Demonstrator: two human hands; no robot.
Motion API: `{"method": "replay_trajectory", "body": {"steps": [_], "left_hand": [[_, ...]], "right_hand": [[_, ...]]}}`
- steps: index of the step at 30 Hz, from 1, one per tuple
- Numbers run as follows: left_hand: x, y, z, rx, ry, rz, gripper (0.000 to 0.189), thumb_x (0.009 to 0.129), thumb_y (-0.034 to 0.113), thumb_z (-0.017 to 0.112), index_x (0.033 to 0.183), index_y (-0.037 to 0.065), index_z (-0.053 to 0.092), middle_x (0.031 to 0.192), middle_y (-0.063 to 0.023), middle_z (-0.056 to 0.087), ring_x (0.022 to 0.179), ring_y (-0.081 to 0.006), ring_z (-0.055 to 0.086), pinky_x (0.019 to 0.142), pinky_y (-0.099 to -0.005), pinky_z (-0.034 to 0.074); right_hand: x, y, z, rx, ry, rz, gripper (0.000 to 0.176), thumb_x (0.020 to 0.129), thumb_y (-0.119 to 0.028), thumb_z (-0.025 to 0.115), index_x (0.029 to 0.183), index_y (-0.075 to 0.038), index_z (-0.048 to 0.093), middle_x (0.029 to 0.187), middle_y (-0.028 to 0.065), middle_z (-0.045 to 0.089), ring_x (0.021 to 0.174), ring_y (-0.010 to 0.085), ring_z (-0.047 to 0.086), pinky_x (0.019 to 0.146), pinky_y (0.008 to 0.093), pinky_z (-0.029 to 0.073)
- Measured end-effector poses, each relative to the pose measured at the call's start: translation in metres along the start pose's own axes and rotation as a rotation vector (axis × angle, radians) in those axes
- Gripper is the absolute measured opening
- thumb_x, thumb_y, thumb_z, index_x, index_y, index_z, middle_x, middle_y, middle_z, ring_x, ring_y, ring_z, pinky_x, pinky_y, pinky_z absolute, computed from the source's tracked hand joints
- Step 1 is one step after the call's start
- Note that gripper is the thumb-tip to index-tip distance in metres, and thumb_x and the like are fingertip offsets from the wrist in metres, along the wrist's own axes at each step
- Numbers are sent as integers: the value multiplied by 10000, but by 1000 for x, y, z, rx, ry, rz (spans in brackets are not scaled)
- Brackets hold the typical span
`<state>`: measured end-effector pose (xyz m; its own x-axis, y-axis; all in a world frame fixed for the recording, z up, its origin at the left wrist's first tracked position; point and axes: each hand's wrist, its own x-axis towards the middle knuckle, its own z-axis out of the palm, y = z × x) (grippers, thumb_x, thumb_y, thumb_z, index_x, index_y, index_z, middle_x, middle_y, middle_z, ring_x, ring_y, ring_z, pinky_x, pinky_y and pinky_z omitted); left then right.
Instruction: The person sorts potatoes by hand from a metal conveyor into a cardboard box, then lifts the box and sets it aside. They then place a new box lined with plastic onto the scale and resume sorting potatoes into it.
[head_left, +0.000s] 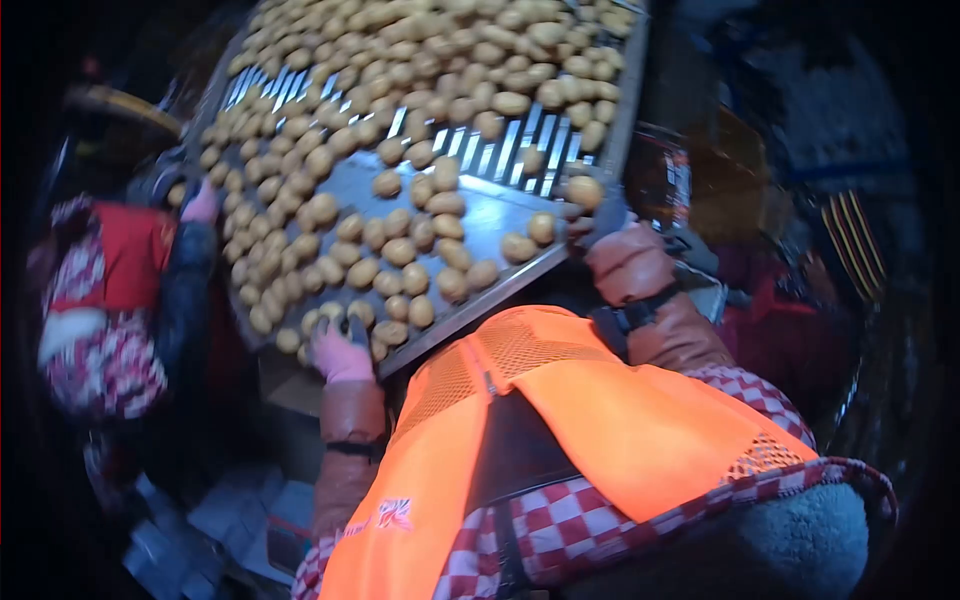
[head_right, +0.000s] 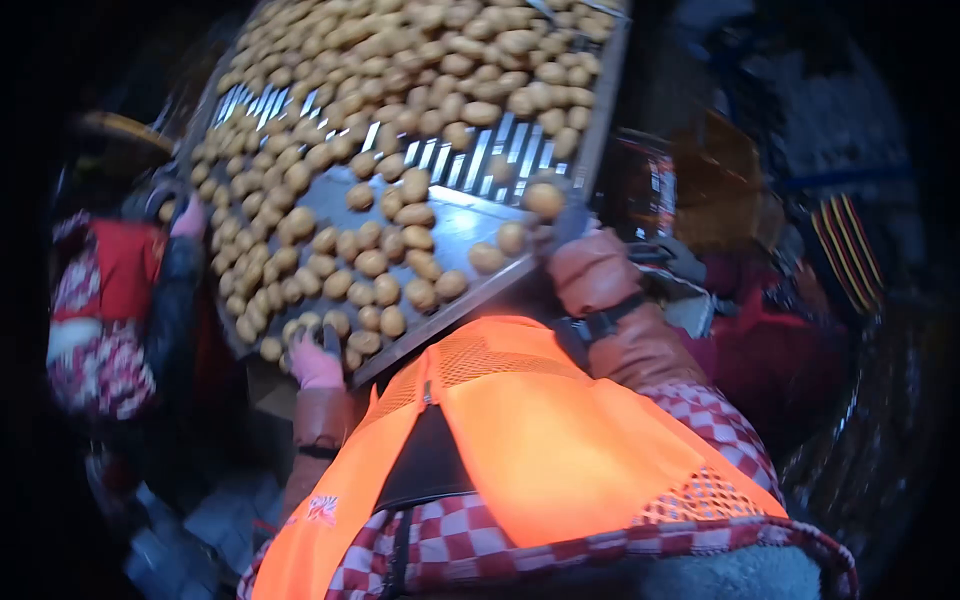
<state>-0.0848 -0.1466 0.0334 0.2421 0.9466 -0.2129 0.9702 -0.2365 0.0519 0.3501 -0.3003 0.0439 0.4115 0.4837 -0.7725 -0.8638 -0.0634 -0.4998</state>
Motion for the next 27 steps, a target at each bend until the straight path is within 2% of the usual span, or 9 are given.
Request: {"method": "replay_trajectory", "body": {"steps": [2,3,8,13,18,20,22,24,27], "left_hand": [[9,16,-9,-116,12,124,372,832,277,671,1132,58,686,1202,-182,641,1179,-381,560,1025,-464,430],[19,19,15,-193,151,268,419,797,255,691,1168,62,666,1211,-189,635,1188,-392,553,1021,-468,435],[34,122,5,-160,114,697,571,814,425,685,1334,215,579,1501,-104,421,1411,-316,358,1147,-595,224],[42,50,36,-108,156,407,483,862,370,619,1324,231,590,1506,-62,422,1422,-282,355,1124,-638,218],[5,-13,25,-37,0,158,441,827,182,629,1267,183,634,1400,-139,512,1317,-298,478,1096,-509,354],[13,-17,7,-105,-121,-50,377,809,147,625,1182,137,679,1238,-170,615,1189,-327,575,1014,-428,451],[22,8,-37,36,-120,-170,330,803,109,621,1124,112,697,1099,-170,672,1115,-352,612,962,-431,487],[42,-2,-17,-189,103,139,317,826,131,616,1133,111,692,1113,-156,680,1121,-354,604,974,-437,475],[89,24,-7,-398,122,275,323,857,199,616,1162,115,681,1173,-150,668,1147,-355,590,995,-448,457]], "right_hand": [[8,-6,-23,118,-347,352,340,959,-439,526,1048,-125,623,694,44,596,459,141,492,345,245,354],[12,6,-10,128,-92,77,373,968,-441,515,1086,-98,601,808,66,628,546,154,543,361,241,396],[22,38,12,-95,-209,110,503,978,-483,535,1219,-45,587,1133,140,628,913,271,618,629,322,545],[14,43,32,-260,-306,70,571,972,-544,529,1253,-52,599,1155,105,629,988,284,623,801,400,558],[11,37,44,-128,-449,173,575,963,-525,564,1304,-63,579,1161,110,626,981,273,629,845,404,553],[11,48,44,-1136,-599,-803,523,927,-220,665,1380,-13,504,1347,126,536,1198,245,544,992,378,494],[3,47,55,-625,-735,-515,657,853,-160,735,1427,-32,441,1444,169,449,1273,260,500,1032,360,466],[-1,40,67,-357,-642,-201,856,762,-112,803,1489,-51,357,1492,190,403,1296,263,488,1048,344,448],[1,33,63,-721,-675,-487,967,755,-75,710,1566,-65,183,1498,230,388,1393,278,386,1093,364,381]]}}
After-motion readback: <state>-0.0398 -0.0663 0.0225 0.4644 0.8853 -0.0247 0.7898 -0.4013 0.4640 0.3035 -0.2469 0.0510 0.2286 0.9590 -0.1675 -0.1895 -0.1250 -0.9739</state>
